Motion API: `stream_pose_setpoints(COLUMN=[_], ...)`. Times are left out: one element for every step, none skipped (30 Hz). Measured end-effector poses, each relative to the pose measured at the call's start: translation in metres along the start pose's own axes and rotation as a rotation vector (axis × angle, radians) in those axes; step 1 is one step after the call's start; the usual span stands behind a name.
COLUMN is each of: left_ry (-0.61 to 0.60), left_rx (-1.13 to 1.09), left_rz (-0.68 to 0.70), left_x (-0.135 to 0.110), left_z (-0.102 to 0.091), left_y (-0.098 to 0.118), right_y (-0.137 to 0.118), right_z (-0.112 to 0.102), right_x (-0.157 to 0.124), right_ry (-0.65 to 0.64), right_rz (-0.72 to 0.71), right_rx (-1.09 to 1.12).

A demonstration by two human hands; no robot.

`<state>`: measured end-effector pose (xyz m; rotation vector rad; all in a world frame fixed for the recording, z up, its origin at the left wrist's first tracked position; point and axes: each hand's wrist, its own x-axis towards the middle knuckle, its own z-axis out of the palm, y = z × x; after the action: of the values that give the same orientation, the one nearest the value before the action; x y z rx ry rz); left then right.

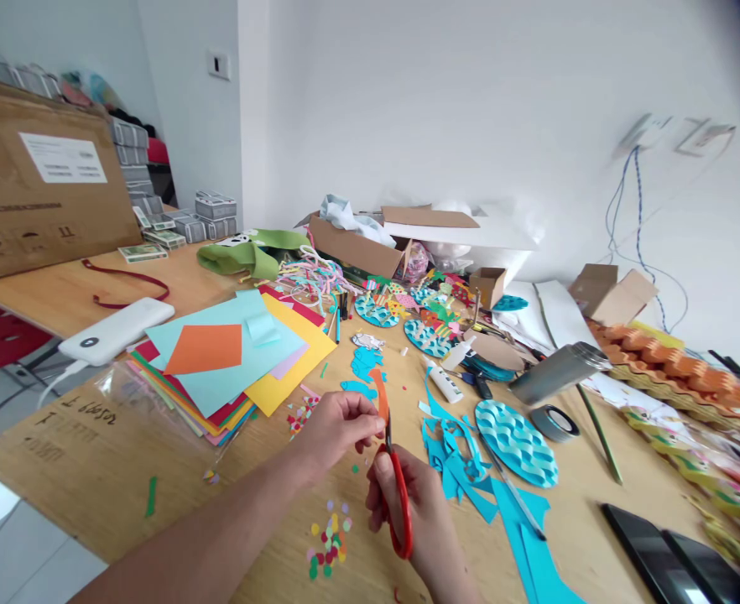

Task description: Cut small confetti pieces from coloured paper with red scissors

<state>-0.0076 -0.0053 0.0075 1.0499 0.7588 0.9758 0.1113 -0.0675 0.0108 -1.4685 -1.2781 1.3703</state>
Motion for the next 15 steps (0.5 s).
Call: stream_pose_setpoints(left_ry=[-0.002, 0.0, 0.001, 0.002, 0.002, 0.001, -0.002, -0.005, -0.007, -0.007, -0.005, -0.005, -0.005, -0.005, -0.006], left_rx=[0.003, 0.007, 0.011, 0.013, 0.014, 0.015, 0.016, 0.018, 0.022, 0.025, 0.028, 0.031, 0.032, 0.033, 0.034], left_rz=[-0.005, -0.009, -0.012, -0.011, -0.009, -0.005, -0.003, -0.002, -0.003, -0.006, -0.011, -0.014, -0.018, -0.019, -0.02], left_x=[0.0, 0.0001, 0.0002, 0.0003, 0.0005, 0.0007, 0.0008, 0.0009, 0.001, 0.001, 0.001, 0.001, 0.0009, 0.0008, 0.0008], left_z=[0.0001, 0.0001, 0.0, -0.0001, -0.0004, -0.0007, -0.001, -0.0012, -0.0014, -0.0015, -0.0016, -0.0015, -0.0015, -0.0014, -0.0014], left_y=[0.0, -0.0001, -0.0002, -0.0004, -0.0007, -0.0009, -0.0011, -0.0011, -0.001, -0.0007, -0.0003, 0.0001, 0.0007, 0.0012, 0.0016], right_y=[0.0, 0.0, 0.0, 0.0, -0.0001, -0.0002, -0.0004, -0.0007, -0.0011, -0.0016, -0.0021, -0.0026, -0.0029, -0.0032, -0.0032], right_z=[0.0002, 0.0003, 0.0004, 0.0004, 0.0004, 0.0003, 0.0002, 0.0001, 0.0, 0.0, -0.0001, -0.0002, -0.0003, -0.0003, -0.0004], right_x=[0.0, -0.0001, -0.0003, -0.0005, -0.0007, -0.0008, -0.0009, -0.001, -0.001, -0.001, -0.0011, -0.0011, -0.0012, -0.0013, -0.0013], right_ry=[0.007, 0.013, 0.016, 0.017, 0.015, 0.011, 0.008, 0.004, 0.0, -0.006, -0.011, -0.015, -0.018, -0.023, -0.023], right_rz=[-0.005, -0.008, -0.009, -0.01, -0.011, -0.011, -0.011, -0.011, -0.011, -0.01, -0.01, -0.01, -0.01, -0.009, -0.006], right_rx=[-0.005, -0.011, -0.017, -0.023, -0.027, -0.029, -0.029, -0.029, -0.028, -0.027, -0.025, -0.024, -0.021, -0.018, -0.015])
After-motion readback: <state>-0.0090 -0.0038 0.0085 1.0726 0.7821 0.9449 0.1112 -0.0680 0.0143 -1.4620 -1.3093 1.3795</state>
